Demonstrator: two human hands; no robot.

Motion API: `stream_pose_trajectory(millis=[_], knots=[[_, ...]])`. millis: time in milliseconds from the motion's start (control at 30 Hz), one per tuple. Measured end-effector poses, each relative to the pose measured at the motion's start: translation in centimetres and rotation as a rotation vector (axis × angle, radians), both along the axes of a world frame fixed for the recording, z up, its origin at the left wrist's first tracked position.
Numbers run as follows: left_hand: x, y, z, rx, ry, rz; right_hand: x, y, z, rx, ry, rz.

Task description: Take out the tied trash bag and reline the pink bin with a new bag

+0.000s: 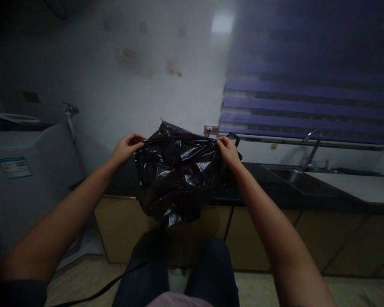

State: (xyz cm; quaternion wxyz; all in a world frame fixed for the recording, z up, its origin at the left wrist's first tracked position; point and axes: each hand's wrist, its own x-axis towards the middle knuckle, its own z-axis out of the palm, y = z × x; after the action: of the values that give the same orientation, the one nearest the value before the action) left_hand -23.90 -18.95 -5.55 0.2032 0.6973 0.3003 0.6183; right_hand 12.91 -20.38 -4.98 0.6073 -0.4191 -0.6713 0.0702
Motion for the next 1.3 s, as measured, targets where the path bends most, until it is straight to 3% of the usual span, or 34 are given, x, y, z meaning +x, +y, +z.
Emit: stream_pose_trajectory(millis=[433,600,800,1300], knots=[[0.1,-0.1,0.1,-0.009,-0.004,0.078,0.4,0.1,0.1,-0.037,0.02,-0.018],[0.3,-0.2,0.2,-0.007,-0.026,0.075,0.2,-0.4,0.2,-0.042,0.003,-0.023],[0.4,-0.1,0.1,0.013,-0.047,0.038,-0.3,-0.8,0.1,-0.082,-0.054,0.065],[0.5,-0.9,0.4,0.059,-0.001,0.005,-0.5,-0.8,-0.1,-0.071,-0.122,0.009]])
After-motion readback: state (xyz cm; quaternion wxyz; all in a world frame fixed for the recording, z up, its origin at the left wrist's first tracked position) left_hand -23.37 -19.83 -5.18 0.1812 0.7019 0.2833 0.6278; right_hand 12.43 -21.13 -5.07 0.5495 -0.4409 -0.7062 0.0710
